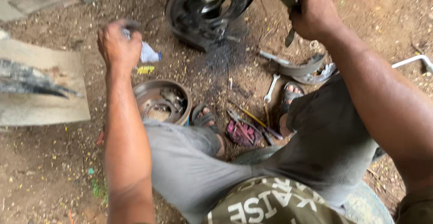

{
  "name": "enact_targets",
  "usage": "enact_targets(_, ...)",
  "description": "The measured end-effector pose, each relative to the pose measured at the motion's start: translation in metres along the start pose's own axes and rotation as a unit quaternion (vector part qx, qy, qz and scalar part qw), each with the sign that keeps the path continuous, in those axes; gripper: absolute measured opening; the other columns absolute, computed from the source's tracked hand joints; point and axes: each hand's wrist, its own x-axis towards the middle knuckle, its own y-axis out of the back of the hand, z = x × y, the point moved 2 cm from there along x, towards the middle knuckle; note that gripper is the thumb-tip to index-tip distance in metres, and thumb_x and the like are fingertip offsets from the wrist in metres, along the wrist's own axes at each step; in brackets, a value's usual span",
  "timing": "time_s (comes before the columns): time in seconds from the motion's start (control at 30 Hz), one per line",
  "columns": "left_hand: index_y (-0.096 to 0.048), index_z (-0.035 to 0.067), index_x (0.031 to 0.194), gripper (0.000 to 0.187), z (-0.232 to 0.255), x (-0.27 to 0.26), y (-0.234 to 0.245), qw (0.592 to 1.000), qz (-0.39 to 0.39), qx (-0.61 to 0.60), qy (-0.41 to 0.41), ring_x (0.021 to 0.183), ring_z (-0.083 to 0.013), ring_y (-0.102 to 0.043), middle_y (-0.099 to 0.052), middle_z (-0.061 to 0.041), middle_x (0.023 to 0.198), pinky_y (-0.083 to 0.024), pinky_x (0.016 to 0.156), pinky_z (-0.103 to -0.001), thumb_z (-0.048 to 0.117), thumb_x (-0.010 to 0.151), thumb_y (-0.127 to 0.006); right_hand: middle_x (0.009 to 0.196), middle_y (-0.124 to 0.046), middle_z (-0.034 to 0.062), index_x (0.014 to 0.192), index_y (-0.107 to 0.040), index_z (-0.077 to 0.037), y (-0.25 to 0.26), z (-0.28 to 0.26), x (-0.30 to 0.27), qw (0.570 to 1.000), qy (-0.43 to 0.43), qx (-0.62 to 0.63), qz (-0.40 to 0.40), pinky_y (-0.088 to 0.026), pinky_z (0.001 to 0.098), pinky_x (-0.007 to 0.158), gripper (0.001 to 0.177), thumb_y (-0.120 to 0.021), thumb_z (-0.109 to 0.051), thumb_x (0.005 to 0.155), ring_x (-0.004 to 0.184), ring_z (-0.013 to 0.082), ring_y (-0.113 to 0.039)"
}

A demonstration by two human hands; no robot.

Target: The person works on a drum brake assembly, using a tool to manipulate components and wiping the surface with a cloth.

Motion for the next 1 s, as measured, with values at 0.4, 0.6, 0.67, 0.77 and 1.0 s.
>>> enact_targets(0.4, -0.079, 0.014, 0.097, 0.023, -0.028, -0.001, -0.018, 1.0, -0.017, 0.013, -0.014, 0.109, -0.0271, -0.064, -0.076, -0.011, 0.112, -0.044, 0.1, -0.05, -0.002, 0.08, -0.076, 0.075, -0.059, 0.0084, 0.127, -0.063, -0.011, -0.047, -0.064, -0.026, 0.93, -0.039, -0.189, -0.313, -0.048, 0.033, 0.045, 0.025, -0.047, -0.017, 0.108, 0.053, 0.0156, -0.05)
enact_targets(0.6, -0.076, 0.013, 0.092, 0.015, -0.026, -0.001, -0.021, 0.996, -0.085, 0.004, 0.015, 0.09, -0.0173, -0.071, -0.078, -0.006, 0.098, -0.053, 0.09, -0.042, 0.001, 0.089, -0.07, 0.08, -0.059, 0.0066, 0.13, -0.06, -0.017, -0.086, -0.094, -0.035, 0.908, -0.01, -0.187, -0.375, -0.049, 0.0307, 0.046, 0.031, -0.048, -0.011, 0.103, 0.062, 0.0161, -0.056)
enact_targets(0.67, -0.076, 0.013, 0.091, 0.014, -0.022, 0.001, -0.026, 0.996, -0.091, 0.004, 0.022, 0.085, -0.0158, -0.071, -0.077, -0.005, 0.095, -0.055, 0.083, -0.04, 0.001, 0.089, -0.069, 0.083, -0.063, 0.0083, 0.129, -0.061, -0.015, -0.115, -0.104, -0.042, 0.899, 0.031, -0.219, -0.379, -0.053, 0.0307, 0.049, 0.029, -0.043, -0.012, 0.107, 0.065, 0.0164, -0.062)
enact_targets(0.77, -0.075, 0.012, 0.091, 0.015, -0.015, 0.007, -0.03, 0.996, -0.089, 0.005, 0.017, 0.078, -0.0142, -0.072, -0.076, -0.005, 0.092, -0.057, 0.075, -0.037, 0.0, 0.089, -0.067, 0.092, -0.067, 0.007, 0.127, -0.063, -0.02, -0.172, -0.11, -0.055, 0.939, -0.001, -0.038, -0.341, -0.055, 0.0344, 0.06, 0.025, -0.049, -0.022, 0.106, 0.072, 0.0179, -0.063)
enact_targets(1.0, -0.073, 0.009, 0.101, 0.019, 0.003, 0.006, -0.034, 0.997, -0.064, 0.002, -0.032, 0.078, -0.0178, -0.071, -0.076, -0.008, 0.096, -0.058, 0.07, -0.039, 0.002, 0.084, -0.074, 0.09, -0.069, 0.0134, 0.123, -0.061, -0.002, -0.323, -0.096, -0.102, 0.68, -0.404, 0.592, -0.151, -0.045, 0.0318, 0.053, 0.029, -0.058, -0.023, 0.103, 0.064, 0.0177, -0.054)
